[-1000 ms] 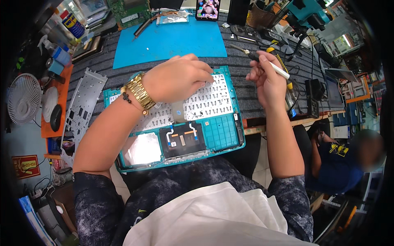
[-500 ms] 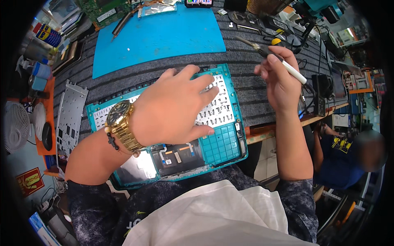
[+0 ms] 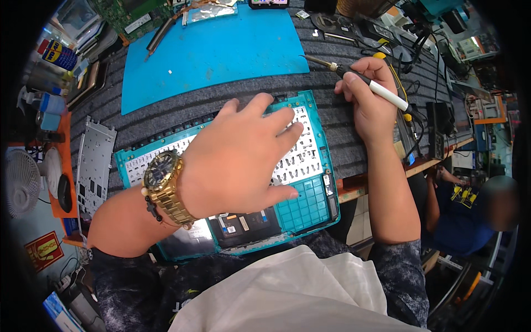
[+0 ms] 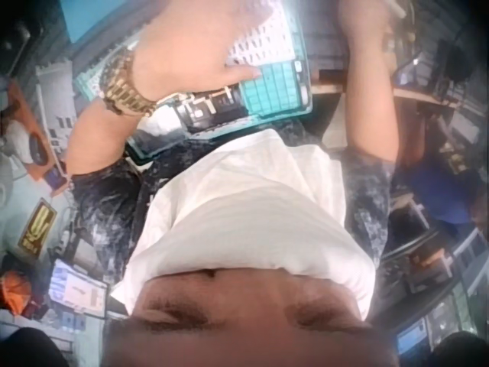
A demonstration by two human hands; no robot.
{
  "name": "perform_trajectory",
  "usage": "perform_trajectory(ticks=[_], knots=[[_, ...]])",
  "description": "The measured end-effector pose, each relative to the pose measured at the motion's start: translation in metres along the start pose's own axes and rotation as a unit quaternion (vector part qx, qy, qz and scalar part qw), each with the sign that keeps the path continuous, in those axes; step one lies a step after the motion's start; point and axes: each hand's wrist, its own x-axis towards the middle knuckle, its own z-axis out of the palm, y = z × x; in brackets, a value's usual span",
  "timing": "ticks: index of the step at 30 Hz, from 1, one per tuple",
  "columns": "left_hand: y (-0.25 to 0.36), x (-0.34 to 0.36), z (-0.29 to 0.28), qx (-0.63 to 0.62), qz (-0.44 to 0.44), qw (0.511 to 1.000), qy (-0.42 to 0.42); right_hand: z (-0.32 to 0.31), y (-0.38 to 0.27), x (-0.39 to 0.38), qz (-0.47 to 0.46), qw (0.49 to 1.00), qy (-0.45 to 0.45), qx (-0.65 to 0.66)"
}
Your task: The person solders small contact points on the internal keyboard assembly of a laptop using a soldering iron, applying the iron tip to various points along the upper edge of the assembly while holding it in place by hand.
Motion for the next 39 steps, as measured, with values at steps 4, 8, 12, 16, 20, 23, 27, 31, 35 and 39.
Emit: perform_trajectory(ticks=[4, 8, 12, 16, 20, 23, 27, 31, 35, 39], knots=[[-0.001, 0.001, 0.001, 0.016, 0.009, 1.000, 0.013, 0.006, -0.003, -0.002, 0.013, 0.997, -0.006, -0.076], [-0.002, 0.003, 0.000, 0.015, 0.003, 1.000, 0.000, 0.008, -0.006, -0.003, 0.009, 0.998, -0.010, -0.066], [-0.003, -0.001, -0.001, 0.018, 0.004, 1.000, -0.001, 0.005, -0.006, -0.005, 0.018, 0.993, -0.017, -0.118], [-0.008, -0.003, 0.001, -0.002, 0.009, 1.000, 0.012, 0.000, 0.000, -0.006, -0.030, 0.982, -0.031, -0.187], [-0.008, -0.004, 0.003, 0.003, 0.010, 1.000, 0.023, 0.011, -0.004, -0.008, -0.038, 0.987, -0.010, -0.156], [-0.006, -0.006, 0.004, 0.009, 0.006, 1.000, 0.024, 0.015, -0.002, -0.008, -0.065, 0.985, -0.024, -0.158], [-0.007, -0.006, 0.006, 0.014, 0.007, 0.999, 0.028, 0.020, -0.011, -0.008, -0.076, 0.975, -0.053, -0.203], [-0.007, -0.006, 0.005, 0.016, 0.008, 1.000, 0.023, 0.025, -0.014, -0.008, -0.083, 0.967, -0.070, -0.230], [-0.007, -0.005, 0.005, 0.007, 0.006, 1.000, 0.018, 0.026, -0.011, -0.008, -0.081, 0.966, -0.063, -0.239], [-0.007, -0.005, 0.007, 0.006, 0.005, 1.000, 0.025, 0.026, -0.012, -0.007, -0.080, 0.962, -0.065, -0.253]])
